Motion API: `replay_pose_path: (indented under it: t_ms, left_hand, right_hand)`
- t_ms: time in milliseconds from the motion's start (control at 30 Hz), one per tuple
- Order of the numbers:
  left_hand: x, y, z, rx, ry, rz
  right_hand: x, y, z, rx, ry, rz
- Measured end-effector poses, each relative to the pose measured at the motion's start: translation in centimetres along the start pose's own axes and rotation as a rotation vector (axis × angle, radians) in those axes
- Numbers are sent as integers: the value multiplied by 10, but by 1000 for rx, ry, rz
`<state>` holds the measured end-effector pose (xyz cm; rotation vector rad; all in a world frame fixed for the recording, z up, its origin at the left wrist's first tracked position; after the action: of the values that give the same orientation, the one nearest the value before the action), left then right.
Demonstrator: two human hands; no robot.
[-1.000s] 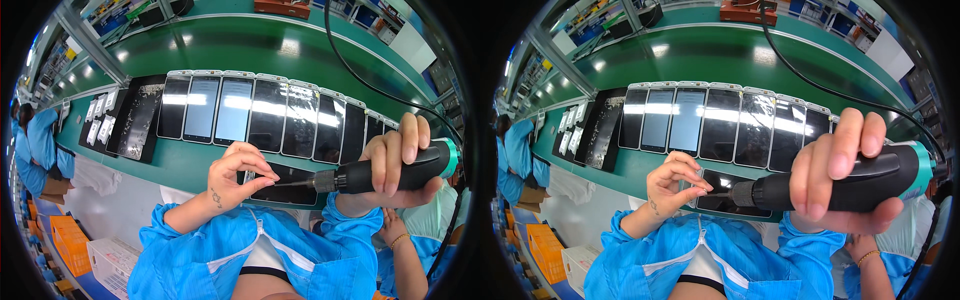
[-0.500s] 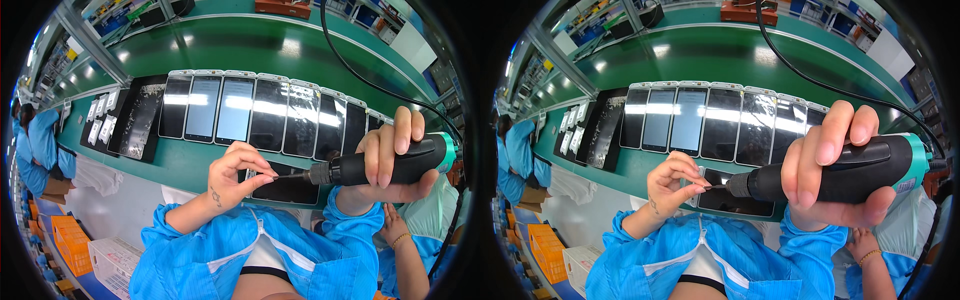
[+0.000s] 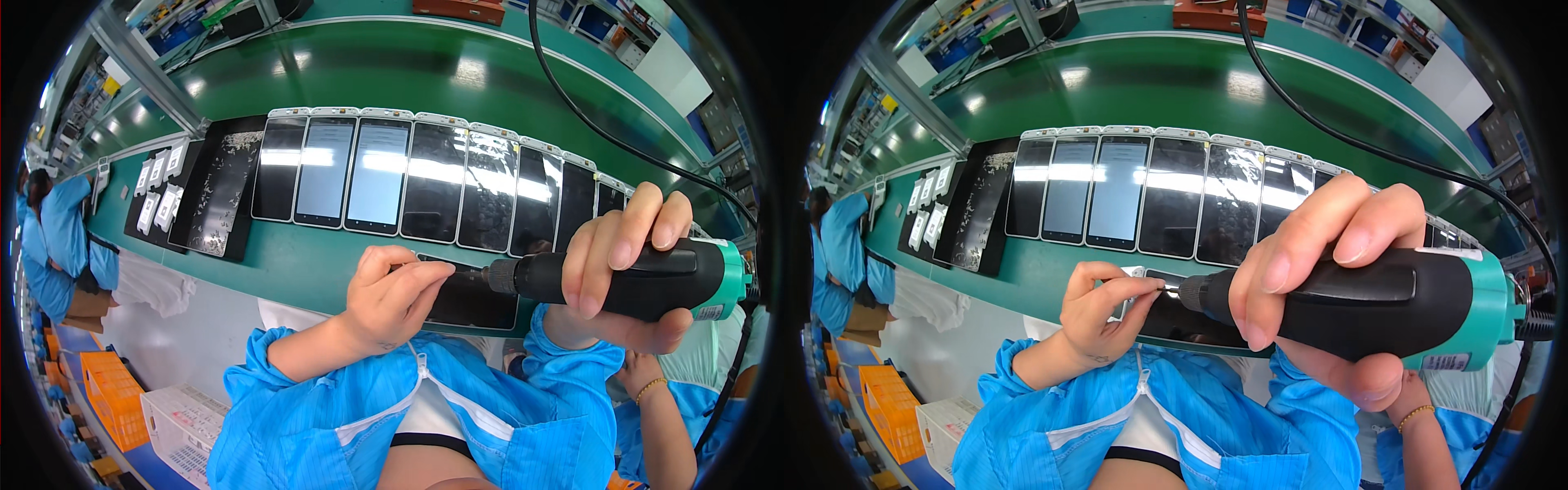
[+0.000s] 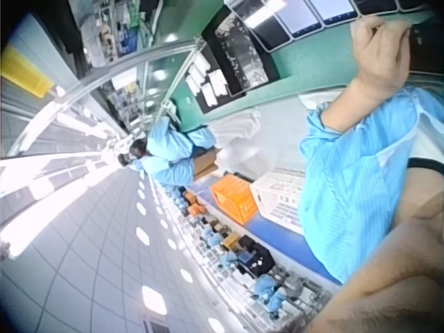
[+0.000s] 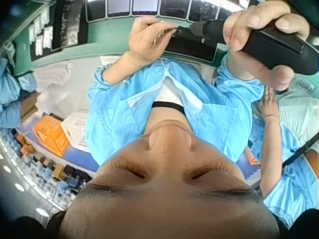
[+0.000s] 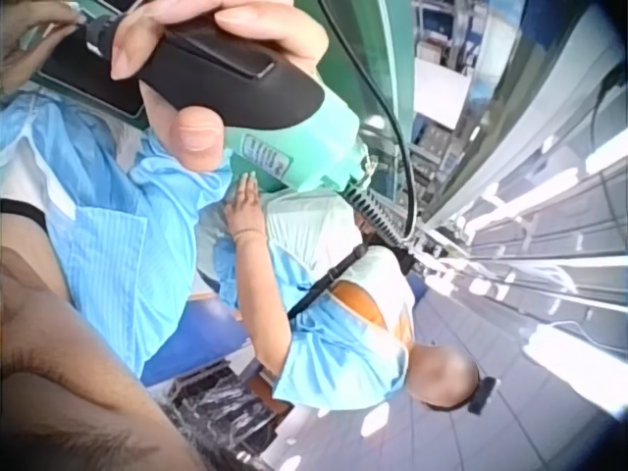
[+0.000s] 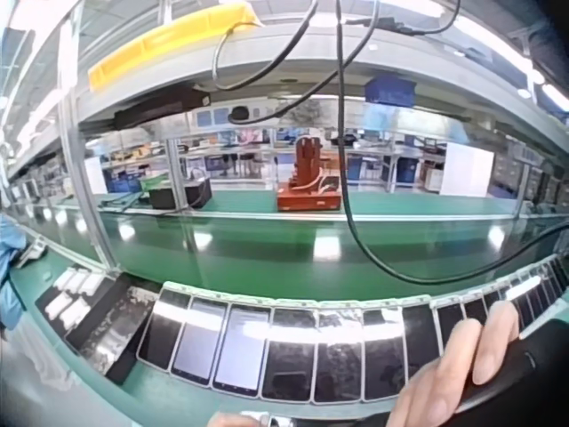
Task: The person assembles electronic devices by fastening screws into casings with an electric screwdriver.
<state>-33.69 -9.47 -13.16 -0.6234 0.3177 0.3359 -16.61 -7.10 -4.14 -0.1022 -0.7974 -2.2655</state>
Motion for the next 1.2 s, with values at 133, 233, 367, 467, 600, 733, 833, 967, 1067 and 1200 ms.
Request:
replay_pose_path:
  t_ms: [133,233,367,467,600,733,833,967,1067,1200]
  left_hand:
    - [1,3,-4,9,-7,29]
    - [2,4,-2,43,-10,28]
    - [1,6,-1,58,-12,26]
    - [-1,6,0,61,56,45]
    - [-1,5,1,81,54,51]
    - [-1,2,0,57,69,52]
    - [-5,2,8,125,140,98]
    - [-18,21,4,-311,452,-276]
    - [-19,30,-15,-347,691,-222]
    - [-13,40,-27,-355,749,-159]
  right_hand:
    - [-3,1,1,-13,8,-8]
    - [-3,2,1,-16,12,-5]
    - [-3,3,1,-13,7,-6]
    - [-3,3,1,-12,-1,-6]
    - [-2,1,0,-8,-6,-5]
    - [-2,0,0,-31,10,3]
    - [-4,3,-1,-19,4,-9]
    - [-7,7,1,-27,50,-43]
    - [-8,8,4,-48,44,-58]
    - [-12,7,3,-41,33,-42]
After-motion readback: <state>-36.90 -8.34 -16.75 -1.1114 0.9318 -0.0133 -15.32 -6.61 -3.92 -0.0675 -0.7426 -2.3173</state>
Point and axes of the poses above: each hand's wrist, its own z-axis towards the middle knuckle, its own x-axis out of the palm, y = z × x, the point moved 2 cm from there along z, towards the middle knuckle, and after that the axes turned 4 degrees about -z, right-handed, at the moved point
